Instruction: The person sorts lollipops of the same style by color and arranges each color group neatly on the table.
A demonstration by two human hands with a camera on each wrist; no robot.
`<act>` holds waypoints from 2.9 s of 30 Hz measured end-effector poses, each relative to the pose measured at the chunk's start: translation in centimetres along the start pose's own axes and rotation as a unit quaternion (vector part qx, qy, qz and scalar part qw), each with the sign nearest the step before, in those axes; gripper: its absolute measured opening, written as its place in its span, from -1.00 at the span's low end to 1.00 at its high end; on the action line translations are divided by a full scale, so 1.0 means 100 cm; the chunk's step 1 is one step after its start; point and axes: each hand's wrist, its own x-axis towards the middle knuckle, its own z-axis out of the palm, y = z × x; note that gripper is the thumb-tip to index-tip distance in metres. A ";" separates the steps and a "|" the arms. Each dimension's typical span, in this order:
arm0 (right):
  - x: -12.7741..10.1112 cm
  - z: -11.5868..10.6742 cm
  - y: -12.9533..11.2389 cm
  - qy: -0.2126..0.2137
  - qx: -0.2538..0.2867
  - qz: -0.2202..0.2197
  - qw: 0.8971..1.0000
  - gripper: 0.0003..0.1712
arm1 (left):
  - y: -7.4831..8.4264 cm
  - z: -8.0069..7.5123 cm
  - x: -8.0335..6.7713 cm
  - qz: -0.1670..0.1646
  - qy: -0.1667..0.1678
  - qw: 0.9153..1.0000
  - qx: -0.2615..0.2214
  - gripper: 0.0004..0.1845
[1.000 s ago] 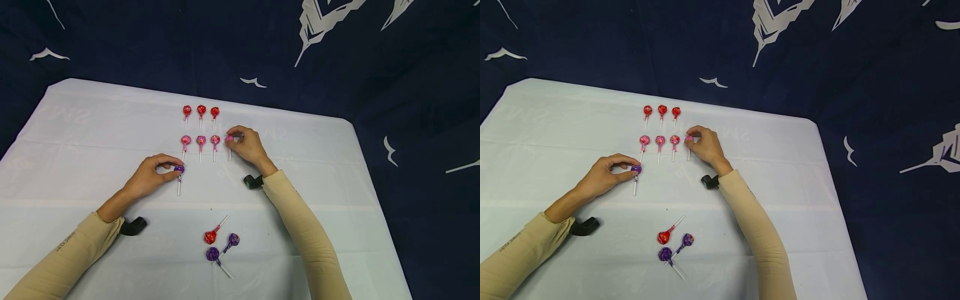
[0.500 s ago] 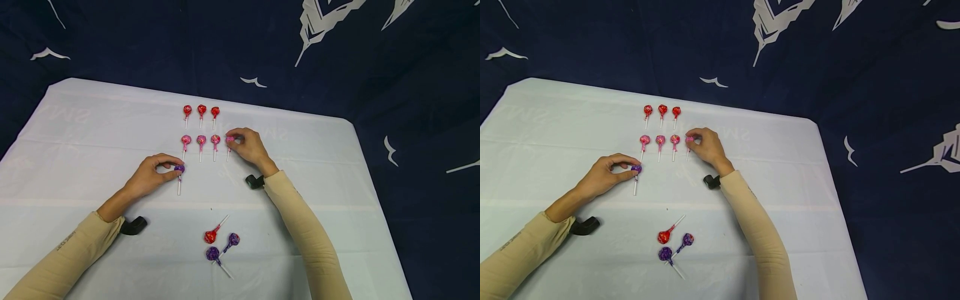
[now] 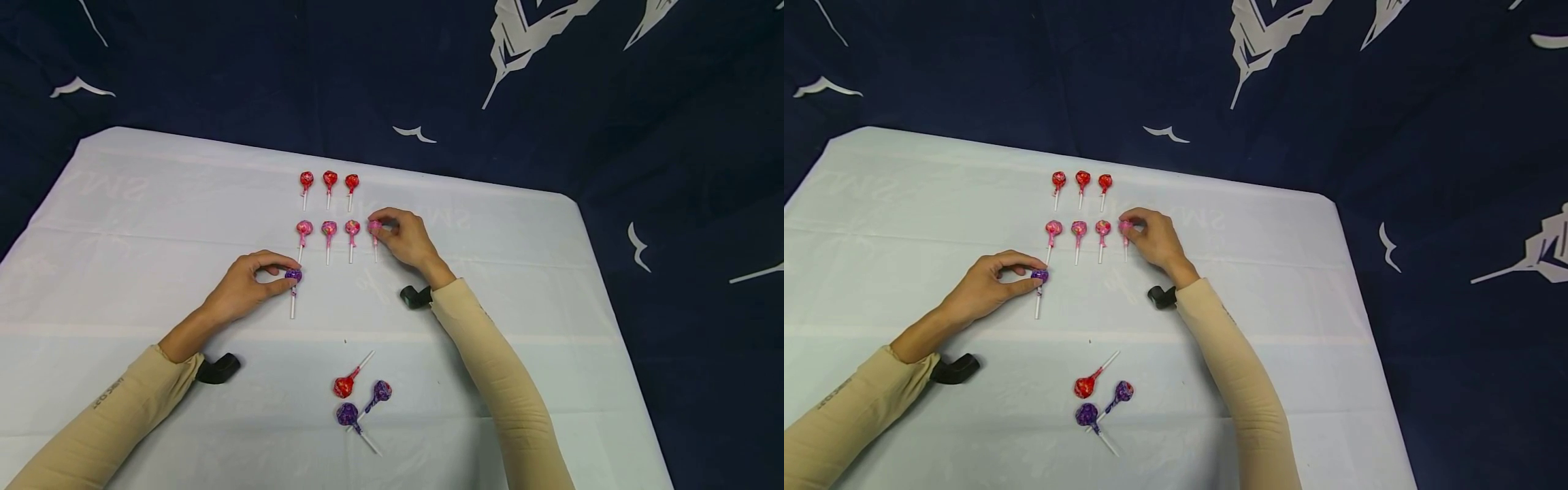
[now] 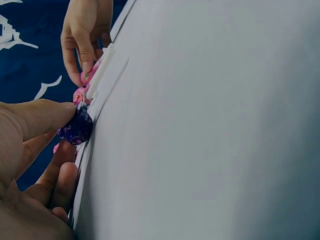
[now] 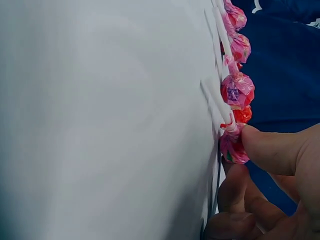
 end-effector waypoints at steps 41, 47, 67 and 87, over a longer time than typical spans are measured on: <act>-0.003 -0.004 0.001 -0.021 0.017 0.019 0.999 -0.70 | 0.002 -0.001 -0.001 -0.007 -0.001 1.000 -0.010 -0.74; -0.004 -0.003 -0.001 -0.022 0.018 0.020 0.999 -0.64 | 0.003 -0.001 -0.002 -0.007 0.001 1.000 -0.007 -0.74; -0.031 -0.023 -0.010 0.024 0.000 0.029 0.999 -0.56 | -0.004 0.003 0.001 0.006 0.002 1.000 -0.003 -0.74; -0.133 -0.012 -0.020 -0.071 -0.025 -0.065 0.995 -0.63 | -0.001 0.001 0.003 0.010 0.003 1.000 0.004 -0.74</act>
